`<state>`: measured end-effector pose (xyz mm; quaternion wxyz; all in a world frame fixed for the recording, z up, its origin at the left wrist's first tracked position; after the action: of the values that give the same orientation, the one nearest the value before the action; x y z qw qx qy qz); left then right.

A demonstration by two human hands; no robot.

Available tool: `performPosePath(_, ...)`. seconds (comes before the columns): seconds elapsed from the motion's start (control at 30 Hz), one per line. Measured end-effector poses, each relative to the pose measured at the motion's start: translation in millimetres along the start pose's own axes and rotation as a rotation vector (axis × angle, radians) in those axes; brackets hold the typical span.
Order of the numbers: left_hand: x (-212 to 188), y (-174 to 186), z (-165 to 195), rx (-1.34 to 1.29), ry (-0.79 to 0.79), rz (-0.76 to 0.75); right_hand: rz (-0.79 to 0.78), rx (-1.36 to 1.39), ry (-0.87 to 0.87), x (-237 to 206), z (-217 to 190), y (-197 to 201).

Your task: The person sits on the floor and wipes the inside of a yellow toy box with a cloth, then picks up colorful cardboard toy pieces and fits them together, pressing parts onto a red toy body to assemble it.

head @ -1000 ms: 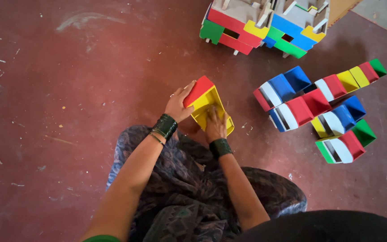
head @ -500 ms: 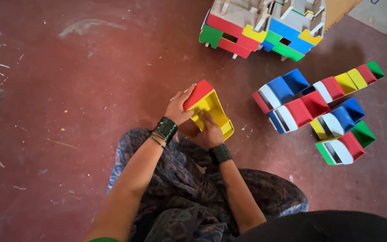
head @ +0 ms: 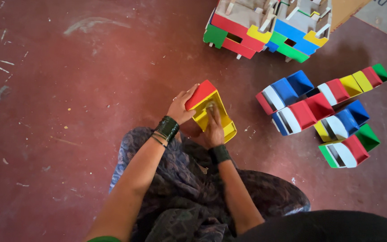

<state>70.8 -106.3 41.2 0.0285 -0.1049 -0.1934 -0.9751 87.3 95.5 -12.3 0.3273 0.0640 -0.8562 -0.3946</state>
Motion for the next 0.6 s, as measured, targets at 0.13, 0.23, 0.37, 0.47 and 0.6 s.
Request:
performPosePath(0.13, 3, -4, -1, -0.001, 0.0, -0.004, 0.003, -0.029, -0.079, -3, 15, -3)
performPosePath(0.23, 4, -4, 0, -0.011, -0.066, 0.026, -0.015, -0.062, -0.111, 4, 13, -3)
performPosePath(0.37, 3, -4, -1, 0.018, -0.044, 0.029, -0.129, -0.033, -0.17, 9, -6, 6)
performPosePath(0.47, 4, -5, -2, -0.022, 0.001, 0.031, -0.32, -0.177, -0.132, 8, -18, 9)
performPosePath(0.6, 4, -6, -1, 0.003, 0.035, 0.03, -0.435, -0.264, -0.139, -5, -7, 0)
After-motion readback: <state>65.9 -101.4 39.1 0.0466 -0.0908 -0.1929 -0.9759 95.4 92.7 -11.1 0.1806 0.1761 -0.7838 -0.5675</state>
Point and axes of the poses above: each hand's wrist, its own x-axis towards the middle knuckle, its own y-axis out of the back of the hand, z = x × y, the point moved 2 cm from there along x, towards the middle knuckle, and after that the axes turned 8 degrees about y, right-handed, at the moved point
